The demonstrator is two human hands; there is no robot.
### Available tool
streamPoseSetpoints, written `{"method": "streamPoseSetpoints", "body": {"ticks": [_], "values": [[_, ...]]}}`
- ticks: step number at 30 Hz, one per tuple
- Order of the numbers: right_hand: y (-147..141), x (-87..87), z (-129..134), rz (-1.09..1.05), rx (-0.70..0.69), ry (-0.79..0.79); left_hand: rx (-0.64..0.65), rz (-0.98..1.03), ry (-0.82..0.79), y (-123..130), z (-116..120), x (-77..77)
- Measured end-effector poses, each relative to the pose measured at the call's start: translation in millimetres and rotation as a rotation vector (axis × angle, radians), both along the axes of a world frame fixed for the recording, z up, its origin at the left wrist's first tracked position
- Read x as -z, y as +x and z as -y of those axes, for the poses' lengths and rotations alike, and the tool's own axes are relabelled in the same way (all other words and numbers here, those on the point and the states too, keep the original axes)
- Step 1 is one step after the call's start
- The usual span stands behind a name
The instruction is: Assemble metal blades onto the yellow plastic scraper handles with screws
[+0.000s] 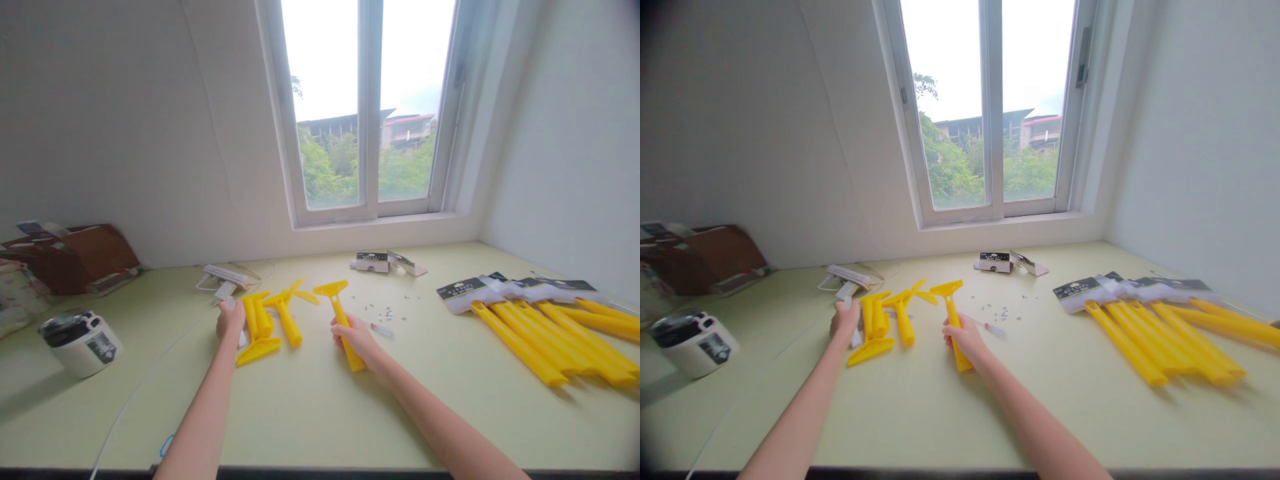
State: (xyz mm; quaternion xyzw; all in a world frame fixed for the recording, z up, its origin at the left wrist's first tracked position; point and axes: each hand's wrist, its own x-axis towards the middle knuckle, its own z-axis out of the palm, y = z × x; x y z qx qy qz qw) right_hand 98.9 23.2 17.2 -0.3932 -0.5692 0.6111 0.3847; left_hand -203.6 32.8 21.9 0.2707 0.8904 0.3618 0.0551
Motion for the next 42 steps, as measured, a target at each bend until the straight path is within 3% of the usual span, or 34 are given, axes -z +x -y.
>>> {"method": "streamPoseSetpoints", "body": {"ticks": [2,5,7,10,13,17,20,24,28,30,32,37,42], "values": [[2,-2.4,1,-0.004,0.012,-0.012,0.012,-0.147,-0.056,4,1,-0.3],[5,-5.2,3,0.010,0.040,-0.035,-0.047,-0.379,0.000,9,1,-1.5],[7,-5.7,3,0.010,0.055,-0.044,-0.074,-0.412,0.060,13,-1,-4.5],[10,-4.2,3,-0.011,0.063,-0.029,-0.002,-0.354,0.185,28,-6,-14.1],[12,-0.4,1,-0.029,0.069,-0.004,0.194,-0.092,0.336,59,-12,-24.9],[15,4.6,-1,-0.061,0.086,-0.017,0.518,0.749,0.575,119,-14,-24.7],[19,5.5,1,-0.026,0.147,0.006,0.534,1.102,0.668,161,-11,-11.9],[26,4.6,8,0.010,0.196,0.117,0.572,1.240,0.736,202,4,4.6],[33,7.7,15,0.029,0.091,0.230,0.862,1.498,0.653,221,19,12.0],[37,10.4,15,0.083,0.048,0.277,0.871,1.582,0.626,223,22,14.9],[43,12.0,15,0.156,0.084,0.307,0.847,1.561,0.618,223,23,17.7],[55,7.3,11,0.234,0.484,0.549,0.855,1.485,0.635,223,23,22.1],[51,5.0,13,0.253,0.442,0.664,1.008,1.326,0.596,229,28,25.3]]}}
